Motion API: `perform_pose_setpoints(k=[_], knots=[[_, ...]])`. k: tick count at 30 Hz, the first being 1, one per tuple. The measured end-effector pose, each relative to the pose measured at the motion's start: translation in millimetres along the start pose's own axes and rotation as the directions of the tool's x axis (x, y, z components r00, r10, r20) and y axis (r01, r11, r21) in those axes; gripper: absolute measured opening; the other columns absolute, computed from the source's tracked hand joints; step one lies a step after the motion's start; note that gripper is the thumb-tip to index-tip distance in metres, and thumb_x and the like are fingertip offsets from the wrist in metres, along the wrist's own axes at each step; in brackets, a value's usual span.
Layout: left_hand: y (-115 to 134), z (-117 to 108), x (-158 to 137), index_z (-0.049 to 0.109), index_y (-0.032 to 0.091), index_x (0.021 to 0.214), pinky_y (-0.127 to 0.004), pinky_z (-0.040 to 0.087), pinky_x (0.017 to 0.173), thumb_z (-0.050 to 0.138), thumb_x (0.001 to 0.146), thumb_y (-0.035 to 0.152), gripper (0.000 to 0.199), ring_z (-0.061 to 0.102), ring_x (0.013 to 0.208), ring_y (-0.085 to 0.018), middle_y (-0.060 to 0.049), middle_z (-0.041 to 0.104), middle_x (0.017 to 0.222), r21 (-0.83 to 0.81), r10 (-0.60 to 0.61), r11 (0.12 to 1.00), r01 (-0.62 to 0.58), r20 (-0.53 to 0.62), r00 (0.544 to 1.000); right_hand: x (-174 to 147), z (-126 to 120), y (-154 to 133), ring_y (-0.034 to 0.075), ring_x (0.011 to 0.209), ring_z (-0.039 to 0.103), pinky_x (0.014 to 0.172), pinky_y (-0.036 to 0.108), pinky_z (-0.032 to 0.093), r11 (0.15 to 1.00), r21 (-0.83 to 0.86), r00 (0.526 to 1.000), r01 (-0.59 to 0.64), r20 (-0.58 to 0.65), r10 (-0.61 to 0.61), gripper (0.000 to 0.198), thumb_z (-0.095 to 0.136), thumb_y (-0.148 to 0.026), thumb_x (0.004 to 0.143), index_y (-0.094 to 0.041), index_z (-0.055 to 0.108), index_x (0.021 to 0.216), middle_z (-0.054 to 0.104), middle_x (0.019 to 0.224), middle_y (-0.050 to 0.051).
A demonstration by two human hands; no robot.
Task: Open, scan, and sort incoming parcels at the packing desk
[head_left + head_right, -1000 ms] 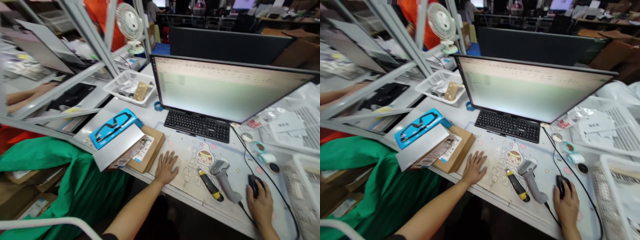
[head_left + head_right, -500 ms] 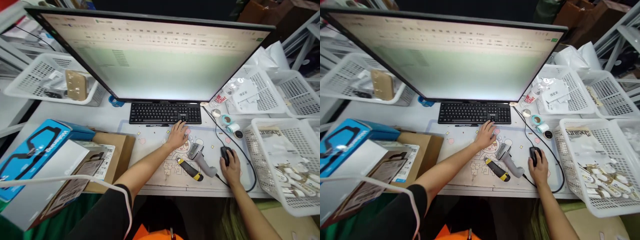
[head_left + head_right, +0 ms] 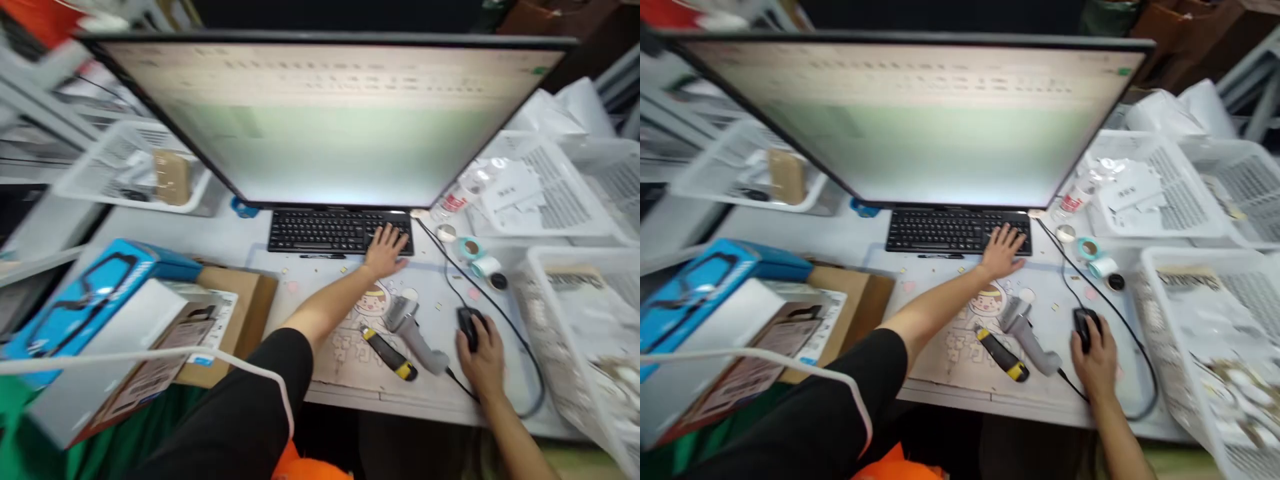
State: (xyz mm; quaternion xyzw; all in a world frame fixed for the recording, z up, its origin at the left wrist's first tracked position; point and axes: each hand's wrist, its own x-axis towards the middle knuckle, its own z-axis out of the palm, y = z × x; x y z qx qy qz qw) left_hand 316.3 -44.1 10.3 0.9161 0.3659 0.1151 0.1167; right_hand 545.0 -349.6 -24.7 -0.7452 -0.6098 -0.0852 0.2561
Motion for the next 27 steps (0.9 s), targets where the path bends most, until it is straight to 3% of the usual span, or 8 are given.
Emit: perform_pose_setpoints(k=[4, 7, 10, 14, 17, 20, 23, 27], knots=[[2.8, -0.7, -11.1, 0.040, 0.015, 0.170, -0.062, 0.008, 0.135, 0.056, 0.106, 0.057, 0.079, 0.010, 0.168, -0.043, -0.020, 0.032, 0.176, 0.057, 0.005, 0.998, -0.005, 0.013, 1.000, -6.0, 6.8, 11.7, 0.049, 0.145, 0.054, 0.115, 0.069, 0.050, 0.998, 0.025, 0.998, 0.051, -0.029, -0.050, 0.068, 0.070, -0.037, 0.097, -0.012, 0.055, 0.158, 0.049, 0.163, 0.026], [3.2, -2.2, -46.4, 0.039, 0.019, 0.170, -0.063, 0.012, 0.135, 0.055, 0.106, 0.058, 0.077, 0.005, 0.169, -0.043, -0.017, 0.020, 0.181, 0.054, 0.006, 0.999, -0.005, -0.023, 1.000, -6.0, 10.1, 20.4, 0.052, 0.143, 0.054, 0.112, 0.073, 0.050, 0.992, 0.047, 0.993, 0.117, 0.001, -0.117, 0.067, 0.068, -0.034, 0.094, -0.017, 0.057, 0.157, 0.062, 0.149, 0.024], [1.2, -8.5, -109.2, 0.042, 0.019, 0.168, -0.062, 0.014, 0.136, 0.052, 0.107, 0.060, 0.074, 0.004, 0.169, -0.041, -0.014, 0.017, 0.182, -0.017, -0.055, 0.998, 0.055, -0.018, 0.998, -2.5, 7.4, 22.4, 0.053, 0.137, 0.058, 0.104, 0.075, 0.052, 0.989, 0.057, 0.990, 0.137, 0.014, -0.138, 0.060, 0.068, -0.034, 0.087, -0.021, 0.067, 0.145, 0.069, 0.135, 0.022], [-7.2, -25.9, -212.3, 0.047, 0.018, 0.164, -0.062, 0.020, 0.135, 0.053, 0.107, 0.060, 0.071, 0.011, 0.169, -0.040, -0.014, 0.024, 0.180, -0.124, -0.250, 0.961, 0.247, -0.006, 0.968, 3.9, 2.3, 11.1, 0.056, 0.130, 0.062, 0.095, 0.076, 0.054, 0.990, 0.088, 0.994, 0.111, -0.026, -0.109, 0.056, 0.068, -0.037, 0.080, -0.022, 0.075, 0.133, 0.070, 0.127, 0.022], [-10.8, -36.8, -284.3, 0.049, 0.017, 0.162, -0.064, 0.025, 0.134, 0.059, 0.106, 0.051, 0.067, 0.017, 0.168, -0.039, -0.016, 0.029, 0.179, -0.126, -0.375, 0.919, 0.373, 0.010, 0.927, 7.8, -0.5, -0.9, 0.059, 0.126, 0.062, 0.089, 0.078, 0.052, 0.988, 0.130, 0.993, 0.085, -0.086, -0.075, 0.057, 0.067, -0.040, 0.078, -0.023, 0.076, 0.132, 0.069, 0.127, 0.022], [-9.1, -38.6, -336.2, 0.047, 0.016, 0.163, -0.062, 0.028, 0.134, 0.061, 0.105, 0.045, 0.066, 0.021, 0.167, -0.038, -0.017, 0.029, 0.178, -0.085, -0.420, 0.904, 0.419, 0.010, 0.907, 10.4, -2.3, -5.6, 0.057, 0.122, 0.064, 0.087, 0.074, 0.054, 0.989, 0.118, 0.993, 0.093, -0.084, -0.083, 0.062, 0.066, -0.043, 0.078, -0.021, 0.075, 0.135, 0.067, 0.130, 0.023], [-6.1, -35.4, -359.4, 0.047, 0.017, 0.164, -0.059, 0.028, 0.135, 0.059, 0.105, 0.042, 0.065, 0.023, 0.167, -0.035, -0.016, 0.027, 0.179, -0.055, -0.417, 0.908, 0.416, -0.010, 0.909, 10.6, -1.5, -1.3, 0.054, 0.120, 0.066, 0.089, 0.068, 0.057, 0.993, 0.056, 0.992, 0.103, -0.080, -0.098, 0.068, 0.065, -0.043, 0.082, -0.014, 0.071, 0.143, 0.064, 0.137, 0.027], [-5.2, -33.2, -359.8, 0.049, 0.018, 0.163, -0.057, 0.027, 0.135, 0.061, 0.103, 0.040, 0.065, 0.025, 0.167, -0.033, -0.013, 0.028, 0.179, -0.058, -0.413, 0.910, 0.410, -0.040, 0.910, 8.0, 3.2, 9.4, 0.053, 0.123, 0.066, 0.092, 0.066, 0.057, 0.989, 0.018, 0.987, 0.144, -0.081, -0.142, 0.066, 0.065, -0.041, 0.087, -0.011, 0.068, 0.146, 0.062, 0.142, 0.028]])
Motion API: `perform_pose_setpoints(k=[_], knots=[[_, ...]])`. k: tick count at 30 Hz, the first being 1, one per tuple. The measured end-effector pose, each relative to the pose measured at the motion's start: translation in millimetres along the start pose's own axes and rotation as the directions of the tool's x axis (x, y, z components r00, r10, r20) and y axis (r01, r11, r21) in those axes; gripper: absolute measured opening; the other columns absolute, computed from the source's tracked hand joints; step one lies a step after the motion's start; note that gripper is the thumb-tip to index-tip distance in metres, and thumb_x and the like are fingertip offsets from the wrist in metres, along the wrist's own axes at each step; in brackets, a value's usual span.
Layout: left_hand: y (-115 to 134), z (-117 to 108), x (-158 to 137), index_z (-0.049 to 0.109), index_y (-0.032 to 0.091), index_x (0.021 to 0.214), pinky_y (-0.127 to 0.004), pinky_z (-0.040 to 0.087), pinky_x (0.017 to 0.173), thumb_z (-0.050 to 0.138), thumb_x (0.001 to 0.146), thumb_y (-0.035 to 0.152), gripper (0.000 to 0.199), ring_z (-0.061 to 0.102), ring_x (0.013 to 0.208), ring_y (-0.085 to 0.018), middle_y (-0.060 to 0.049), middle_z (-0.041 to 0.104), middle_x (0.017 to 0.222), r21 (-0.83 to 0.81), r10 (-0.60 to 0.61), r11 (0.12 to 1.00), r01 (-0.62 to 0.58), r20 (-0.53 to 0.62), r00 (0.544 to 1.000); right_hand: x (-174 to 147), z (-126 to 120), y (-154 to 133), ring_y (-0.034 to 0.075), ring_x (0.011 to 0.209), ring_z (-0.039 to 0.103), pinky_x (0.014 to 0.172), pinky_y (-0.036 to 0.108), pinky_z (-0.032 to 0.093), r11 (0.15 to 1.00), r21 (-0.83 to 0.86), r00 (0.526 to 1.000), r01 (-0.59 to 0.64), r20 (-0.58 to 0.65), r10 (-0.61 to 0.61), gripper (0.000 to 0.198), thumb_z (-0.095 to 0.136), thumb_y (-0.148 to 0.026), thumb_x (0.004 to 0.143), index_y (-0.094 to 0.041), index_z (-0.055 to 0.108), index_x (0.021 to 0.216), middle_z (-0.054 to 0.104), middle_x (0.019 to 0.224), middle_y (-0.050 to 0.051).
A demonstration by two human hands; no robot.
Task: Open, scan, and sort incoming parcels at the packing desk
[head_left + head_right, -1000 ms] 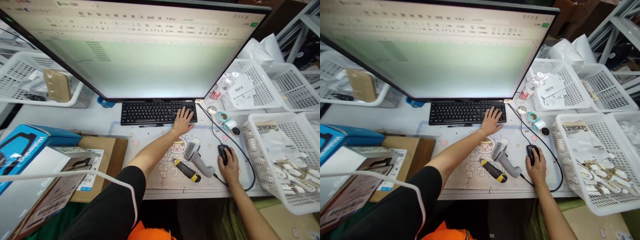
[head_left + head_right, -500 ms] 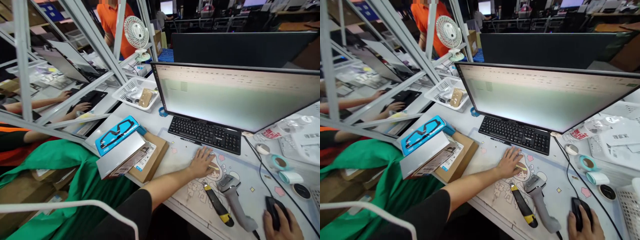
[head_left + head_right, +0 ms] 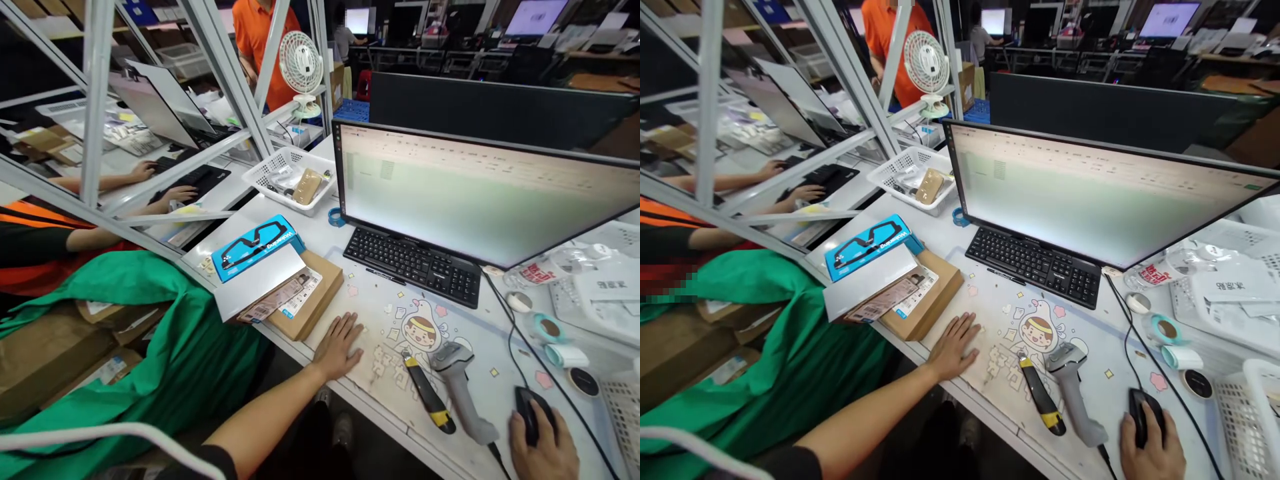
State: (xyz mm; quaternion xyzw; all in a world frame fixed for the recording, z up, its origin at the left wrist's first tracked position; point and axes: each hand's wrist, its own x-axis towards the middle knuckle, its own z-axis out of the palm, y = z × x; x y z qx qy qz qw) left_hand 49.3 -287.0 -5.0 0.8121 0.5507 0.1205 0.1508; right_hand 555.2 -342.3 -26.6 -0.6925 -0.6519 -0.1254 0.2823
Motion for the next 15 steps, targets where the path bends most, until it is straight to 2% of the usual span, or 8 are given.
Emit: perform_pose_setpoints(k=[5, 10, 15], knots=[[2.0, -1.2, 3.3, 0.052, 0.018, 0.161, -0.057, 0.029, 0.135, 0.064, 0.101, 0.038, 0.065, 0.028, 0.166, -0.034, -0.012, 0.030, 0.178, -0.002, -0.020, 1.000, 0.020, 0.000, 1.000, -2.6, 2.7, 4.9, 0.053, 0.126, 0.065, 0.096, 0.067, 0.057, 1.000, 0.014, 1.000, 0.015, -0.011, -0.014, 0.068, 0.065, -0.043, 0.088, -0.011, 0.067, 0.147, 0.059, 0.148, 0.028], [2.7, -0.7, 2.0, 0.054, 0.019, 0.160, -0.055, 0.029, 0.136, 0.063, 0.103, 0.040, 0.062, 0.030, 0.165, -0.032, -0.011, 0.032, 0.177, -0.021, -0.025, 0.999, 0.025, -0.032, 0.999, 1.6, 0.2, -3.6, 0.056, 0.124, 0.063, 0.088, 0.072, 0.055, 0.995, 0.094, 0.999, -0.019, -0.027, 0.022, 0.069, 0.066, -0.045, 0.080, -0.019, 0.070, 0.144, 0.065, 0.134, 0.023], [2.0, 1.1, 1.4, 0.054, 0.020, 0.159, -0.053, 0.028, 0.136, 0.062, 0.104, 0.045, 0.061, 0.029, 0.165, -0.031, -0.009, 0.033, 0.178, -0.031, -0.030, 0.999, 0.029, -0.050, 0.998, 4.0, -2.1, -10.5, 0.058, 0.126, 0.062, 0.091, 0.076, 0.053, 0.992, 0.118, 0.998, -0.046, -0.029, 0.050, 0.071, 0.066, -0.045, 0.076, -0.021, 0.071, 0.144, 0.065, 0.134, 0.024]])
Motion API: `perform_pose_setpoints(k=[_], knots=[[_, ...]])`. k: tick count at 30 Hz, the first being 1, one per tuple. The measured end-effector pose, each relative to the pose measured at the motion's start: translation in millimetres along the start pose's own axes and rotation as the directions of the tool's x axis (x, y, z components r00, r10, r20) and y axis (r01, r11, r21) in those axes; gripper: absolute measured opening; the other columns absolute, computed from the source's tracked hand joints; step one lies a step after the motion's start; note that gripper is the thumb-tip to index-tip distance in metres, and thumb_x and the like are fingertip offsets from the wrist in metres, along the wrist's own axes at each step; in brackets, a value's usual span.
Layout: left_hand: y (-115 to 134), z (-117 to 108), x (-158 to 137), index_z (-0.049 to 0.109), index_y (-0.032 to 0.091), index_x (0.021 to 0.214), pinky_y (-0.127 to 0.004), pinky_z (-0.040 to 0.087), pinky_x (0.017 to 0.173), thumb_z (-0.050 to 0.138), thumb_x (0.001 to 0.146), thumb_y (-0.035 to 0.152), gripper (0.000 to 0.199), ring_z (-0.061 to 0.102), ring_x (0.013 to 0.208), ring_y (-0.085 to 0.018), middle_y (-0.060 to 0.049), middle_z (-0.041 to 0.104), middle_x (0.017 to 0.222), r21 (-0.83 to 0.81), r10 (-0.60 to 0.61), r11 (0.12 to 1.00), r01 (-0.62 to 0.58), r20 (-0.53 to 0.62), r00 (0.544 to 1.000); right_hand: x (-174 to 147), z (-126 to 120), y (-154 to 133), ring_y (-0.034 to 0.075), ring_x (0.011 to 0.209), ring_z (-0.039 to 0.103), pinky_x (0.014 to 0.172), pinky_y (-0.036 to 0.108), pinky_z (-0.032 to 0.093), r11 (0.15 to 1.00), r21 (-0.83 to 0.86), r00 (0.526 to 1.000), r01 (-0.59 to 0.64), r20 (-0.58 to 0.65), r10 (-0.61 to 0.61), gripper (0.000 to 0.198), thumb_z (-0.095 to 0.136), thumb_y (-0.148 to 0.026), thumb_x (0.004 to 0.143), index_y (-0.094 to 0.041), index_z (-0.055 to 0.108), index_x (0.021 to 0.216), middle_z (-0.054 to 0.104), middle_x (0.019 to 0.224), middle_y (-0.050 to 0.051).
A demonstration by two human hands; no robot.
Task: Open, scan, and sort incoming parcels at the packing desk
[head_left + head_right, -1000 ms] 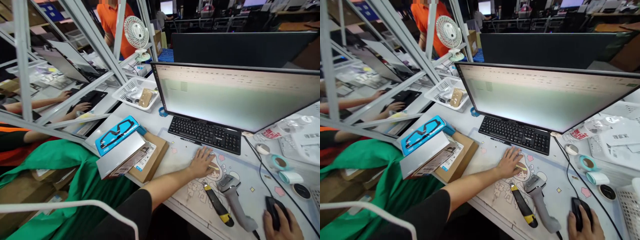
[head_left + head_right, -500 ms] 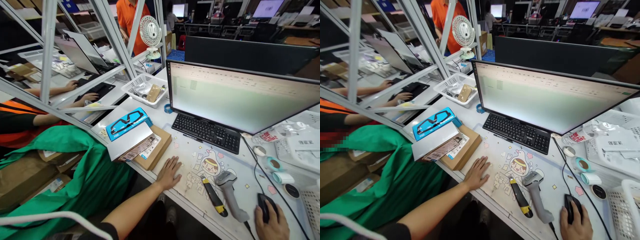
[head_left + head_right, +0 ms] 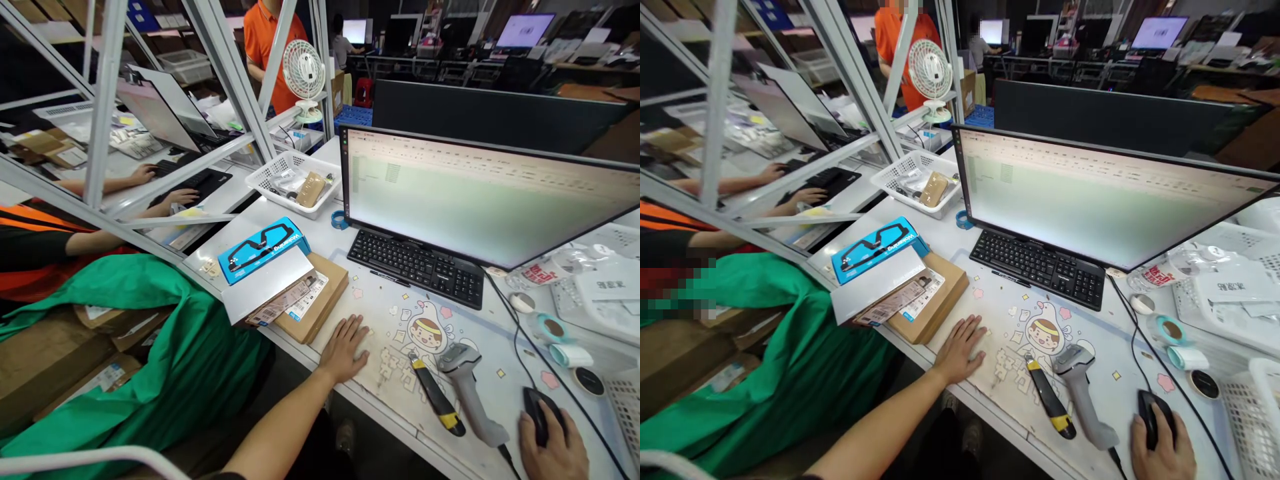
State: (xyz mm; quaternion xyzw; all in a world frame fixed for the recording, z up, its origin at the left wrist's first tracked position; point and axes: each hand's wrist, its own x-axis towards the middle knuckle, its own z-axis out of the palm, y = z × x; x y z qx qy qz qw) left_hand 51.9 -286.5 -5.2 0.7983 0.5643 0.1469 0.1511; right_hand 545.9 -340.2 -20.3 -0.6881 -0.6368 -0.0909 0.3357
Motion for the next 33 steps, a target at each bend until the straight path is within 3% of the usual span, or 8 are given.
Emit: perform_pose_setpoints(k=[6, 11, 15, 19, 22, 25, 29, 33], knots=[[-1.0, 1.1, -0.5, 0.055, 0.020, 0.159, -0.053, 0.028, 0.136, 0.062, 0.104, 0.046, 0.061, 0.030, 0.165, -0.031, -0.010, 0.034, 0.177, 0.005, 0.008, 1.000, -0.007, -0.010, 1.000, -1.4, 1.1, 0.3, 0.060, 0.130, 0.059, 0.091, 0.081, 0.050, 0.999, 0.030, 1.000, -0.023, -0.002, 0.023, 0.071, 0.068, -0.044, 0.074, -0.029, 0.071, 0.143, 0.067, 0.128, 0.020], [-0.6, 0.2, 0.7, 0.054, 0.020, 0.159, -0.053, 0.029, 0.135, 0.061, 0.104, 0.045, 0.061, 0.030, 0.165, -0.031, -0.011, 0.034, 0.177, 0.011, 0.008, 1.000, -0.008, -0.005, 1.000, -3.2, 3.5, 6.1, 0.057, 0.130, 0.060, 0.092, 0.074, 0.054, 1.000, 0.000, 1.000, -0.015, -0.006, 0.015, 0.073, 0.068, -0.044, 0.078, -0.025, 0.068, 0.148, 0.067, 0.131, 0.021], [-2.5, 1.0, -3.4, 0.054, 0.020, 0.159, -0.053, 0.028, 0.135, 0.060, 0.103, 0.042, 0.060, 0.030, 0.165, -0.031, -0.011, 0.034, 0.177, 0.035, 0.016, 0.999, -0.016, -0.010, 1.000, -7.0, 7.6, 13.4, 0.053, 0.132, 0.061, 0.102, 0.069, 0.053, 0.998, -0.062, 1.000, -0.015, 0.009, 0.016, 0.069, 0.065, -0.045, 0.087, -0.018, 0.066, 0.150, 0.061, 0.146, 0.023], [5.7, -0.9, 6.5, 0.059, 0.016, 0.151, -0.057, 0.032, 0.131, 0.061, 0.099, 0.036, 0.056, 0.037, 0.160, -0.036, -0.016, 0.044, 0.171, 0.042, 0.029, 0.999, -0.029, -0.013, 0.999, -8.6, 6.6, 11.5, 0.048, 0.135, 0.060, 0.110, 0.064, 0.051, 0.992, -0.125, 0.999, 0.000, 0.043, 0.005, 0.061, 0.064, -0.043, 0.096, -0.008, 0.066, 0.146, 0.056, 0.153, 0.028], [26.9, -1.9, 55.5, 0.061, 0.016, 0.148, -0.057, 0.033, 0.129, 0.057, 0.102, 0.037, 0.051, 0.039, 0.157, -0.038, -0.017, 0.050, 0.165, -0.022, 0.094, 0.995, -0.095, -0.046, 0.994, -6.5, 2.4, 4.6, 0.044, 0.138, 0.059, 0.113, 0.061, 0.051, 0.991, -0.135, 0.997, -0.025, 0.070, 0.034, 0.055, 0.061, -0.041, 0.100, -0.007, 0.067, 0.143, 0.055, 0.154, 0.028], [60.5, 7.4, 136.6, 0.060, 0.016, 0.150, -0.056, 0.032, 0.129, 0.056, 0.104, 0.042, 0.053, 0.035, 0.159, -0.037, -0.017, 0.047, 0.168, -0.062, 0.233, 0.969, -0.237, -0.066, 0.970, -3.9, 1.1, 0.7, 0.040, 0.144, 0.054, 0.117, 0.061, 0.049, 0.988, -0.139, 0.992, -0.066, 0.101, 0.081, 0.052, 0.060, -0.039, 0.102, -0.010, 0.064, 0.146, 0.051, 0.159, 0.026], [104.7, 28.2, 233.0, 0.057, 0.012, 0.155, -0.057, 0.021, 0.134, 0.058, 0.105, 0.046, 0.060, 0.026, 0.164, -0.038, -0.017, 0.039, 0.173, -0.026, 0.392, 0.919, -0.392, 0.000, 0.920, -5.0, 1.1, 0.0, 0.041, 0.146, 0.053, 0.114, 0.064, 0.051, 0.981, -0.168, 0.986, -0.093, 0.123, 0.114, 0.049, 0.059, -0.036, 0.103, -0.013, 0.062, 0.146, 0.049, 0.161, 0.026], [130.9, 43.3, 281.8, 0.053, 0.012, 0.158, -0.059, 0.015, 0.135, 0.060, 0.104, 0.047, 0.066, 0.021, 0.165, -0.040, -0.018, 0.036, 0.174, 0.013, 0.435, 0.900, -0.436, 0.061, 0.899, -7.9, 0.9, 1.1, 0.041, 0.147, 0.051, 0.113, 0.064, 0.052, 0.983, -0.163, 0.985, -0.089, 0.132, 0.111, 0.049, 0.059, -0.035, 0.104, -0.014, 0.060, 0.148, 0.046, 0.163, 0.025]])
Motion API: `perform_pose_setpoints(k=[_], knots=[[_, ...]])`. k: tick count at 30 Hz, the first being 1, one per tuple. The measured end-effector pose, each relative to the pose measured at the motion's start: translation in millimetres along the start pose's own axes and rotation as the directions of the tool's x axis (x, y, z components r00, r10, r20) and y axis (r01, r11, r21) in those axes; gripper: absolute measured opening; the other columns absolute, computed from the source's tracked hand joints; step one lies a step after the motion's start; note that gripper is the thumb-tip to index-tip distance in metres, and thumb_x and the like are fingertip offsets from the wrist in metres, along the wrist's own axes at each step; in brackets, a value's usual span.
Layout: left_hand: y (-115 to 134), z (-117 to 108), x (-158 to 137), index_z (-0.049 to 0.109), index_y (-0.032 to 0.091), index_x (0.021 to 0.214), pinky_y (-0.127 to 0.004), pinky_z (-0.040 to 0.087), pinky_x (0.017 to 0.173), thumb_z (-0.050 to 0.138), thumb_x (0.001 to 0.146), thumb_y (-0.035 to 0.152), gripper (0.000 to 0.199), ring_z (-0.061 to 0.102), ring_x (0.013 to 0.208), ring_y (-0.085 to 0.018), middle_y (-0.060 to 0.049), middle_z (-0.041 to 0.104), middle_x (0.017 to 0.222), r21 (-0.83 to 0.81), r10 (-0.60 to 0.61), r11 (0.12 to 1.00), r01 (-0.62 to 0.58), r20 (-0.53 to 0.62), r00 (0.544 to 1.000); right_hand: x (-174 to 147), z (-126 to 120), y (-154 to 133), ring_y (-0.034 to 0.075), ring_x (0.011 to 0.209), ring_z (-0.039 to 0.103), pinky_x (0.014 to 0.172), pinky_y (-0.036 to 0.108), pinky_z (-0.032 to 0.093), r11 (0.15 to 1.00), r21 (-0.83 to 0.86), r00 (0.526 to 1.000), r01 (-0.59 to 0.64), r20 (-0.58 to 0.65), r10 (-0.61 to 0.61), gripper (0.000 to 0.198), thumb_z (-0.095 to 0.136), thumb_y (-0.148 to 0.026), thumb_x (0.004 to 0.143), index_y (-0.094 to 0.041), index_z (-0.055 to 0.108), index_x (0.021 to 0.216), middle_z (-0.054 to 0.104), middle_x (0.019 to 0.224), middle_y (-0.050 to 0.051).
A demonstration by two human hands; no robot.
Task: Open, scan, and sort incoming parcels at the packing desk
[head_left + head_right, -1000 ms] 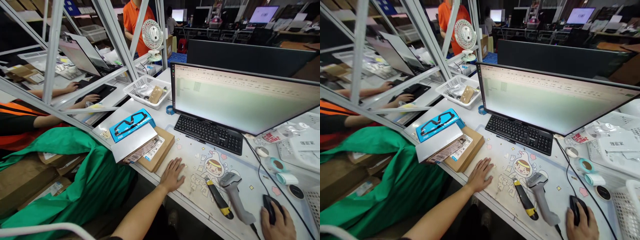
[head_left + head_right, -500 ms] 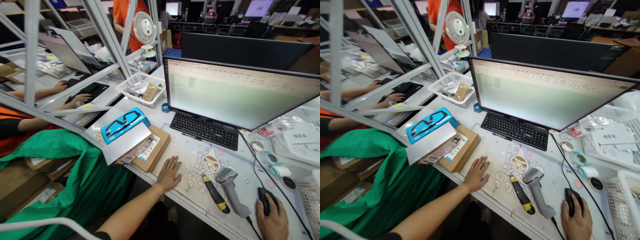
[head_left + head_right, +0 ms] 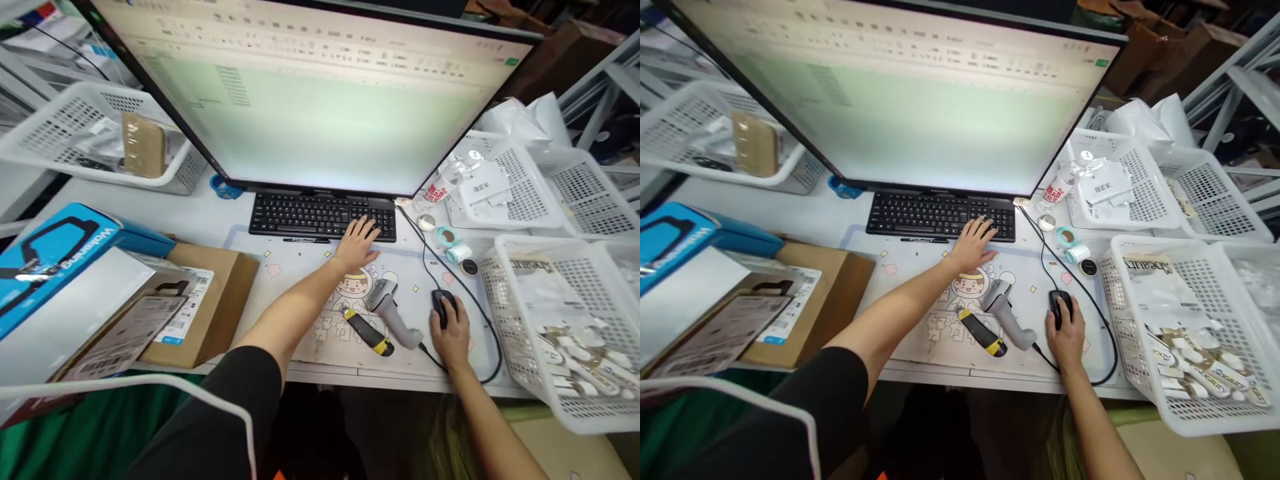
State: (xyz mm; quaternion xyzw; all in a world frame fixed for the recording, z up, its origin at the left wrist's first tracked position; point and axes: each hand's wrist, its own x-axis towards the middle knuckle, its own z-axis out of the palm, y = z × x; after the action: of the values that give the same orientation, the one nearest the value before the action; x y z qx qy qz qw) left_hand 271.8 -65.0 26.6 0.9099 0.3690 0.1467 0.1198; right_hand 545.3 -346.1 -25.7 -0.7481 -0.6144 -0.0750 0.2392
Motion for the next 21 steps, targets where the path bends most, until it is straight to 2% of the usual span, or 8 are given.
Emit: perform_pose_setpoints(k=[5, 9, 11, 13, 16, 18, 21], knots=[[1.2, 11.8, 27.3, 0.052, 0.011, 0.160, -0.062, 0.012, 0.135, 0.060, 0.103, 0.049, 0.069, 0.020, 0.165, -0.042, -0.018, 0.036, 0.174, 0.021, 0.013, 1.000, -0.013, 0.000, 1.000, 0.8, 0.2, -2.5, 0.041, 0.147, 0.051, 0.114, 0.063, 0.050, 1.000, 0.017, 1.000, -0.019, 0.006, 0.019, 0.049, 0.058, -0.034, 0.104, -0.015, 0.059, 0.149, 0.045, 0.164, 0.025], [2.4, 15.6, 42.1, 0.051, 0.011, 0.161, -0.064, 0.007, 0.135, 0.061, 0.103, 0.050, 0.071, 0.016, 0.166, -0.042, -0.017, 0.039, 0.174, 0.027, -0.004, 1.000, 0.002, 0.055, 0.998, 2.0, -0.1, -4.4, 0.041, 0.145, 0.053, 0.115, 0.062, 0.050, 0.999, 0.029, 1.000, -0.015, -0.015, 0.016, 0.049, 0.059, -0.034, 0.104, -0.016, 0.060, 0.150, 0.047, 0.163, 0.024], [4.5, 12.2, 43.1, 0.051, 0.012, 0.161, -0.065, 0.005, 0.135, 0.062, 0.103, 0.053, 0.073, 0.016, 0.167, -0.042, -0.017, 0.040, 0.173, 0.031, -0.010, 0.999, 0.008, 0.076, 0.997, 0.8, -0.8, -2.8, 0.041, 0.143, 0.056, 0.113, 0.060, 0.051, 0.999, 0.031, 0.999, 0.011, -0.038, -0.010, 0.049, 0.060, -0.035, 0.103, -0.015, 0.062, 0.148, 0.050, 0.161, 0.024], [4.2, 6.5, 31.6, 0.051, 0.014, 0.162, -0.065, 0.006, 0.136, 0.061, 0.103, 0.056, 0.073, 0.015, 0.167, -0.040, -0.016, 0.039, 0.174, 0.023, 0.016, 1.000, -0.017, 0.057, 0.998, -0.9, -0.9, 1.4, 0.042, 0.140, 0.058, 0.112, 0.060, 0.052, 0.998, 0.032, 0.997, 0.045, -0.057, -0.043, 0.052, 0.063, -0.036, 0.101, -0.014, 0.063, 0.147, 0.051, 0.160, 0.025], [-5.0, -2.8, -23.4, 0.052, 0.017, 0.161, -0.060, 0.013, 0.137, 0.059, 0.104, 0.057, 0.070, 0.015, 0.168, -0.037, -0.014, 0.033, 0.177, 0.000, 0.002, 1.000, -0.002, 0.004, 1.000, -1.1, 2.3, 9.5, 0.046, 0.136, 0.060, 0.108, 0.062, 0.053, 0.995, 0.034, 0.993, 0.092, -0.075, -0.090, 0.058, 0.065, -0.037, 0.097, -0.012, 0.063, 0.149, 0.051, 0.159, 0.027], [-13.6, -9.2, -87.3, 0.054, 0.017, 0.158, -0.059, 0.021, 0.136, 0.062, 0.103, 0.056, 0.068, 0.019, 0.167, -0.037, -0.015, 0.036, 0.176, -0.037, -0.087, 0.996, 0.087, 0.011, 0.996, 0.2, 4.6, 12.2, 0.049, 0.133, 0.062, 0.104, 0.064, 0.055, 0.993, 0.039, 0.990, 0.111, -0.088, -0.107, 0.062, 0.066, -0.037, 0.093, -0.012, 0.063, 0.150, 0.053, 0.157, 0.027], [-22.5, -18.1, -202.3, 0.058, 0.019, 0.151, -0.051, 0.036, 0.132, 0.063, 0.103, 0.046, 0.056, 0.030, 0.165, -0.031, -0.015, 0.046, 0.169, -0.135, -0.181, 0.975, 0.177, -0.011, 0.984, 1.7, 4.6, 11.0, 0.054, 0.127, 0.065, 0.096, 0.070, 0.056, 0.990, 0.080, 0.988, 0.116, -0.109, -0.107, 0.068, 0.069, -0.035, 0.083, -0.018, 0.065, 0.149, 0.062, 0.145, 0.025]])
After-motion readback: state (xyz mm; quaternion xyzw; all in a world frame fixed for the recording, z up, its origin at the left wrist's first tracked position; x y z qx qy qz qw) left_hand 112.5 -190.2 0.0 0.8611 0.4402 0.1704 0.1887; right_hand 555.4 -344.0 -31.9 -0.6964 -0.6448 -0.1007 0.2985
